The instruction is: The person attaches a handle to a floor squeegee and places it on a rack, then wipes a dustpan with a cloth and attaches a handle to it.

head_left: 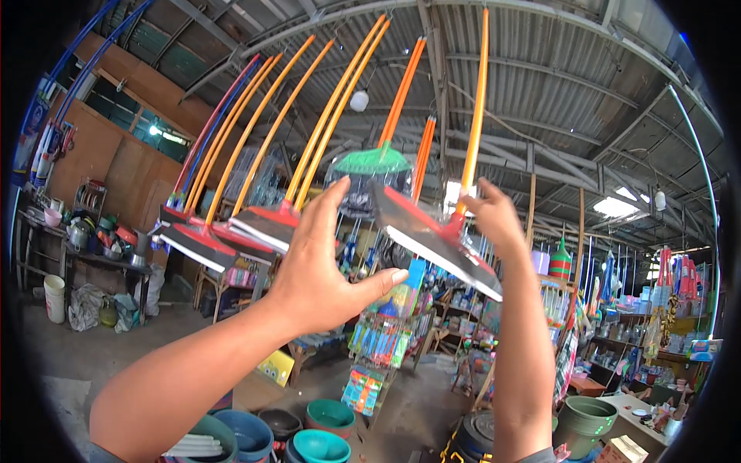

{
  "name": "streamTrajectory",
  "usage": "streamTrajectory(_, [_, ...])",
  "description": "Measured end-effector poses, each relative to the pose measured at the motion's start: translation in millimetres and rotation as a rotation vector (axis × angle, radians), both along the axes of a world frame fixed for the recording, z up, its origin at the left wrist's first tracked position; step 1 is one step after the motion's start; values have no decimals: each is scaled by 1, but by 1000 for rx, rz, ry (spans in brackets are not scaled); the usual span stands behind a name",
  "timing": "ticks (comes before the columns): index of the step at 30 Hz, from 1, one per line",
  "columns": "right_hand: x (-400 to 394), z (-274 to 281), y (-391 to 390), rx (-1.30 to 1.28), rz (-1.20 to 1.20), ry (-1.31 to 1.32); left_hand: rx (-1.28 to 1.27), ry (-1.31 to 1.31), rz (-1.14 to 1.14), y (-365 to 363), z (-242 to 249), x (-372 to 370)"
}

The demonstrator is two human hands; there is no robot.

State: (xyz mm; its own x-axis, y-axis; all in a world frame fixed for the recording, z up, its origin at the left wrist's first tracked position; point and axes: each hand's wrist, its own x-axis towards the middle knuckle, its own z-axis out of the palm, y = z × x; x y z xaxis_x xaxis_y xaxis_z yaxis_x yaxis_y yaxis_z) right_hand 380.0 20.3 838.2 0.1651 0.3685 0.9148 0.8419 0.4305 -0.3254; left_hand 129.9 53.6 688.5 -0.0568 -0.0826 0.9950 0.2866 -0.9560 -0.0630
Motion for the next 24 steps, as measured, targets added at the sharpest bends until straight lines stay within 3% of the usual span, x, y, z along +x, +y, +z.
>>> streamTrajectory(1, [7,-9,-15,128,4,-35,-32,22,-101,-8,-9,-6])
streamTrajectory(3, [7,-47,-55,343,81,-59,43,84,-16,-14,-32,-20])
streamTrajectory(7, [15,-179,-101,806,266,173,28,186,-95,-31,-111,-58])
streamTrajectory(8, [38,-233,-96,961,-14,-225,-3,174,-148,-29,-142,-68])
streamTrajectory(9, [32,-285,-107,633,806,-74,-175,145,-226,-28,-183,-78])
streamTrajectory(10, [-6,-329,-96,734,634,93,-348,105,-299,-28,-223,-87])
streamTrajectory(11, [6,-384,-89,427,436,-131,-460,73,-295,-29,-254,-92])
streamTrajectory(12, [-23,-432,-75,274,262,14,-576,36,-284,-30,-286,-96])
streamTrajectory(13, [-58,-461,-77,-212,251,240,-758,-43,-313,-31,-320,-96])
streamTrajectory(14, [-50,-536,-52,-617,490,507,-933,-128,-342,-33,-357,-95])
streamTrajectory(15, [-66,-581,-41,-873,600,665,-1103,-156,-276,-42,-393,-94])
streamTrajectory(16, [-72,-645,-36,-934,658,643,-1266,-175,-214,-51,-429,-93])
streamTrajectory(17, [-76,-692,-38,-1078,695,578,-1362,-311,-350,-58,-481,-91])
streamTrajectory(18, [-84,-719,-45,-1244,715,604,-1439,-467,-482,-67,-527,-91])
streamTrajectory(20, [-91,-755,-57,-1428,686,534,-1630,-520,-377,-95,-573,-99])
streamTrajectory(21, [-99,-756,-63,-1490,712,559,-1719,-669,-415,-108,-587,-108])
streamTrajectory(22, [-107,-756,-66,-1546,703,530,-1819,-802,-299,-119,-599,-115])
streamTrajectory(24, [-117,-771,-71,-1544,742,437,-1897,-775,-66,-138,-627,-133])
